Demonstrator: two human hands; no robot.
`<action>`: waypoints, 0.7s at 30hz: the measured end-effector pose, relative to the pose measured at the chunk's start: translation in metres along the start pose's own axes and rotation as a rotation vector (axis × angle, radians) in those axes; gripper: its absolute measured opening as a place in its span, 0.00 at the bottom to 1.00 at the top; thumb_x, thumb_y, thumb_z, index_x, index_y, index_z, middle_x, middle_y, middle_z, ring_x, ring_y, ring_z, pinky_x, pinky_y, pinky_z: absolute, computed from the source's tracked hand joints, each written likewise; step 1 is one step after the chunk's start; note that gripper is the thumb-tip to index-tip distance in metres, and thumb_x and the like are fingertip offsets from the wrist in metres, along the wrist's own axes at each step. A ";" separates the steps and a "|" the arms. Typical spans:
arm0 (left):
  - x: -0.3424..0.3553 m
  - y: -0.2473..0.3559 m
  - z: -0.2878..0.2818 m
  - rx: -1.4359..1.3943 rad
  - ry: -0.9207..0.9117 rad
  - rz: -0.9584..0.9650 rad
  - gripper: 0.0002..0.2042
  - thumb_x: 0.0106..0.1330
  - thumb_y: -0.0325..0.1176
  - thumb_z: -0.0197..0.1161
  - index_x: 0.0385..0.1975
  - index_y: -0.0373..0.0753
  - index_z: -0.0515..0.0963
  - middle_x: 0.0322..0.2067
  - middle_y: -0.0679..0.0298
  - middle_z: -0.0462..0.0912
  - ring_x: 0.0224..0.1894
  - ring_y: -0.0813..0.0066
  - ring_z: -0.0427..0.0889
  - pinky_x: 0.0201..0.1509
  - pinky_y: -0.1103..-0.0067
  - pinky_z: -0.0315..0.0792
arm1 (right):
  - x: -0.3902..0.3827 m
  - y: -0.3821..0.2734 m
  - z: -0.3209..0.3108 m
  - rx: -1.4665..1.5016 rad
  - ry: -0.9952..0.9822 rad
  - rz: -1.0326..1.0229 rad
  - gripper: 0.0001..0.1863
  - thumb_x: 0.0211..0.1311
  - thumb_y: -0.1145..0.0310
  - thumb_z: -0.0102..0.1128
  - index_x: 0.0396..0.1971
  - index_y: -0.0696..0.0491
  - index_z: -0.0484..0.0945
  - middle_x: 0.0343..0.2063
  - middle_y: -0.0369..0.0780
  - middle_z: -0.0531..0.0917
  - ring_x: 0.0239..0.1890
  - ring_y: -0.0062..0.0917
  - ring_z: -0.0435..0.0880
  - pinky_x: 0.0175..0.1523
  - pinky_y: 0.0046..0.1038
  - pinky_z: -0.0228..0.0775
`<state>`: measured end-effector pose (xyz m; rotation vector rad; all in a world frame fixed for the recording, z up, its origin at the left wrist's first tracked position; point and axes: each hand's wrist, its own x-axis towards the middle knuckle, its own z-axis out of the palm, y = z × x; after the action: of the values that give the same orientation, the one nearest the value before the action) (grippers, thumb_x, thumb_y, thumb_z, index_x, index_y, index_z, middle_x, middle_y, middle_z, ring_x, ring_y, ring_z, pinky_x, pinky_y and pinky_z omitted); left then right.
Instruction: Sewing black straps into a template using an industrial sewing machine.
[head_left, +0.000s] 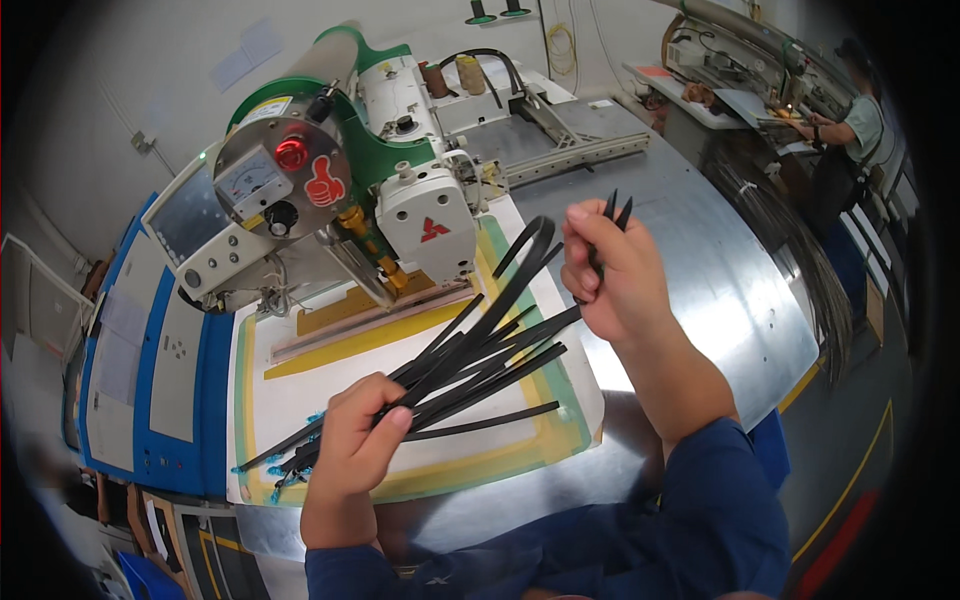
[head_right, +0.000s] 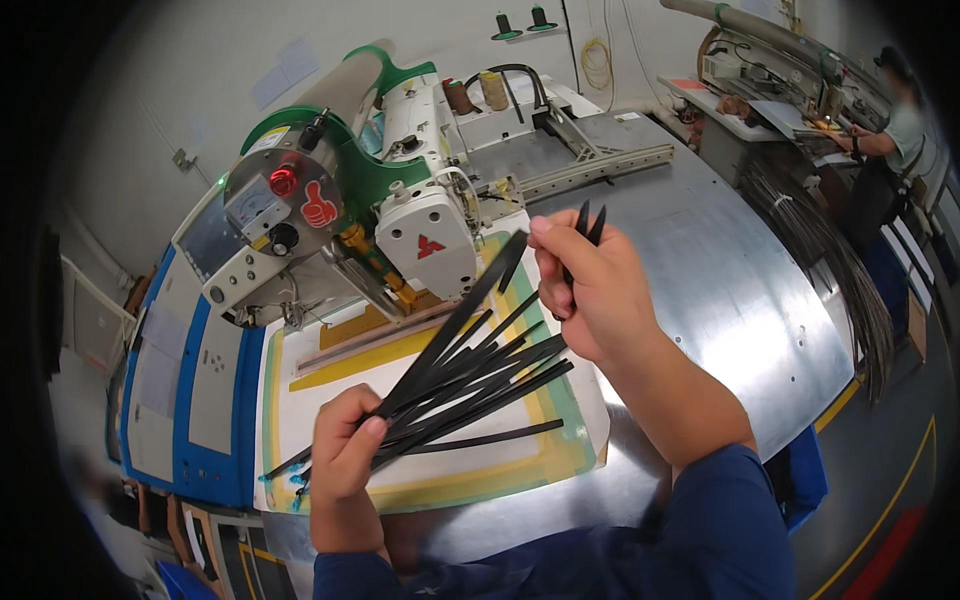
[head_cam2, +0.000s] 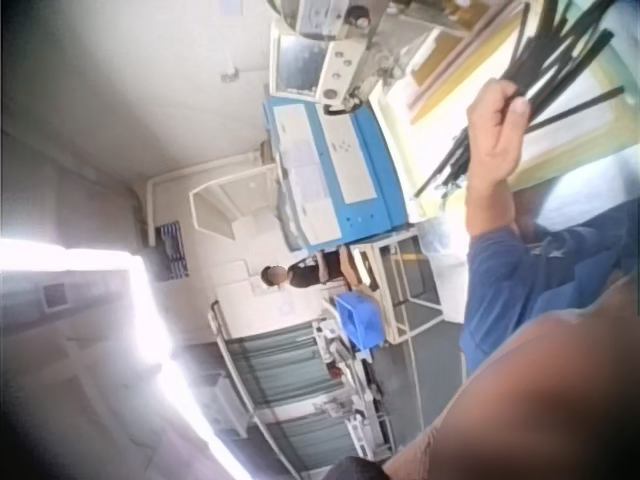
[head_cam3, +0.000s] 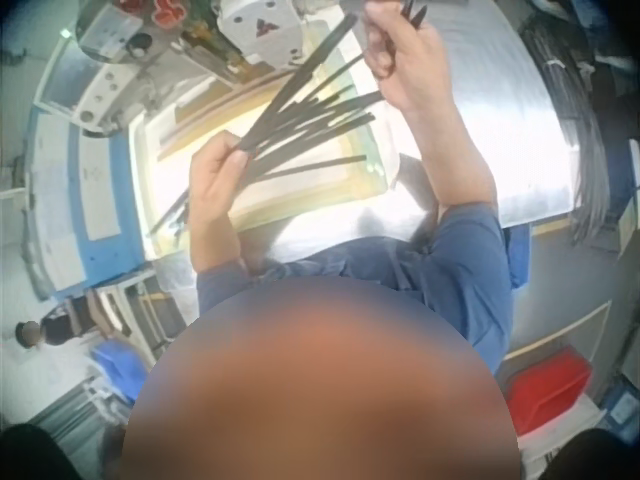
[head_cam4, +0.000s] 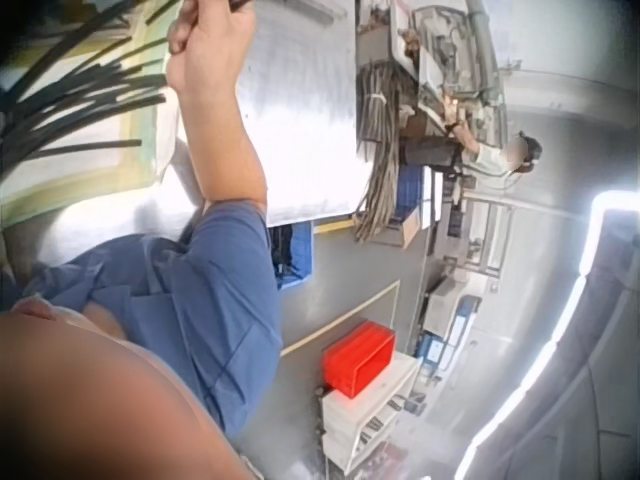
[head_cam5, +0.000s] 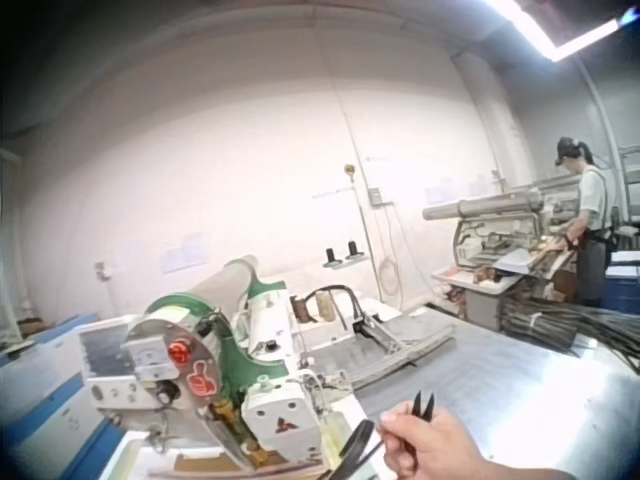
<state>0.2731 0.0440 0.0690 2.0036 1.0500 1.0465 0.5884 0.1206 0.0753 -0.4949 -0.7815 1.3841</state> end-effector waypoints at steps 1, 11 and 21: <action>-0.001 0.008 -0.005 -0.011 -0.008 -0.006 0.09 0.65 0.34 0.63 0.29 0.33 0.77 0.24 0.61 0.75 0.26 0.70 0.72 0.33 0.76 0.64 | 0.002 -0.002 0.004 -0.016 0.019 0.003 0.10 0.71 0.65 0.67 0.32 0.53 0.79 0.22 0.33 0.78 0.14 0.13 0.66 0.19 0.20 0.53; -0.018 0.019 -0.005 -0.097 0.208 0.110 0.16 0.62 0.41 0.63 0.27 0.30 0.77 0.23 0.59 0.75 0.25 0.71 0.71 0.31 0.77 0.62 | -0.010 0.005 0.015 -0.734 -1.130 -0.031 0.19 0.66 0.56 0.72 0.44 0.57 0.85 0.29 0.40 0.88 0.33 0.34 0.87 0.40 0.36 0.76; -0.022 0.001 -0.052 -0.155 0.471 0.289 0.14 0.71 0.36 0.58 0.26 0.33 0.69 0.24 0.64 0.65 0.26 0.79 0.61 0.31 0.80 0.56 | 0.018 -0.049 -0.024 -1.325 -0.706 -0.236 0.15 0.59 0.65 0.74 0.42 0.56 0.85 0.32 0.41 0.86 0.31 0.33 0.83 0.36 0.33 0.73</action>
<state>0.2207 0.0334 0.0872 1.8604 0.8816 1.7600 0.6393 0.1342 0.0979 -0.8705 -2.2709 0.6219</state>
